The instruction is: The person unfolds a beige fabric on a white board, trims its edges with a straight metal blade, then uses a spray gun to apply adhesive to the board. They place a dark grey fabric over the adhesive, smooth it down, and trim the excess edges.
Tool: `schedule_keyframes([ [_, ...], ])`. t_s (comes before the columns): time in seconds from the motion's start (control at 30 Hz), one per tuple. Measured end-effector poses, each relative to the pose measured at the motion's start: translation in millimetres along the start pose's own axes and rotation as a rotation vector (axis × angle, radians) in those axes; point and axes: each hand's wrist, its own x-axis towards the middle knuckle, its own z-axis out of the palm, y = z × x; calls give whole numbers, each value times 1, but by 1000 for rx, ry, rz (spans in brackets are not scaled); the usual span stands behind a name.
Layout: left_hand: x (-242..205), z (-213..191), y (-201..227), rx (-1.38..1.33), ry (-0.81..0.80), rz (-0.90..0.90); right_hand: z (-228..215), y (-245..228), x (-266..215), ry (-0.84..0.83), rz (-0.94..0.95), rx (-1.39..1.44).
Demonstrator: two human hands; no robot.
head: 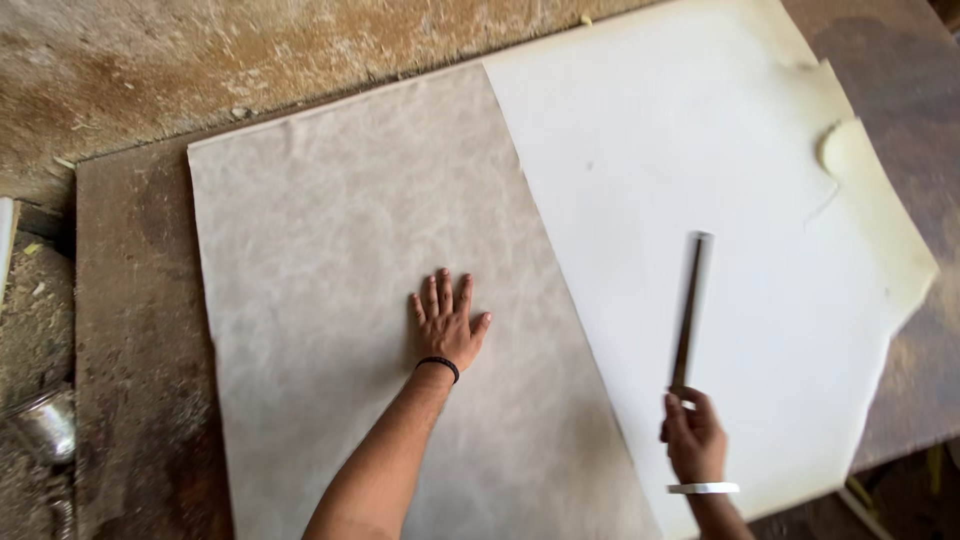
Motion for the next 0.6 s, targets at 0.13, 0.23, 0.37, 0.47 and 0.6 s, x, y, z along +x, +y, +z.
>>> schedule_keyframes([
  [0.13,53,-23,21,24,-9,-37,75,-51,72,-115,-326,-335],
  [0.23,92,-38,34,81,-18,-83,139,-100,136,-97,-821,-525],
  [0.37,128,-54,39,99,-68,-104,211,-160,209,-30,-1019,-681],
  [0.47,150,-58,32,112,-72,-119,251,-187,248,-17,-1078,-656],
  [0.6,177,-60,29,112,-59,-135,272,-202,279,-95,-1017,-790],
])
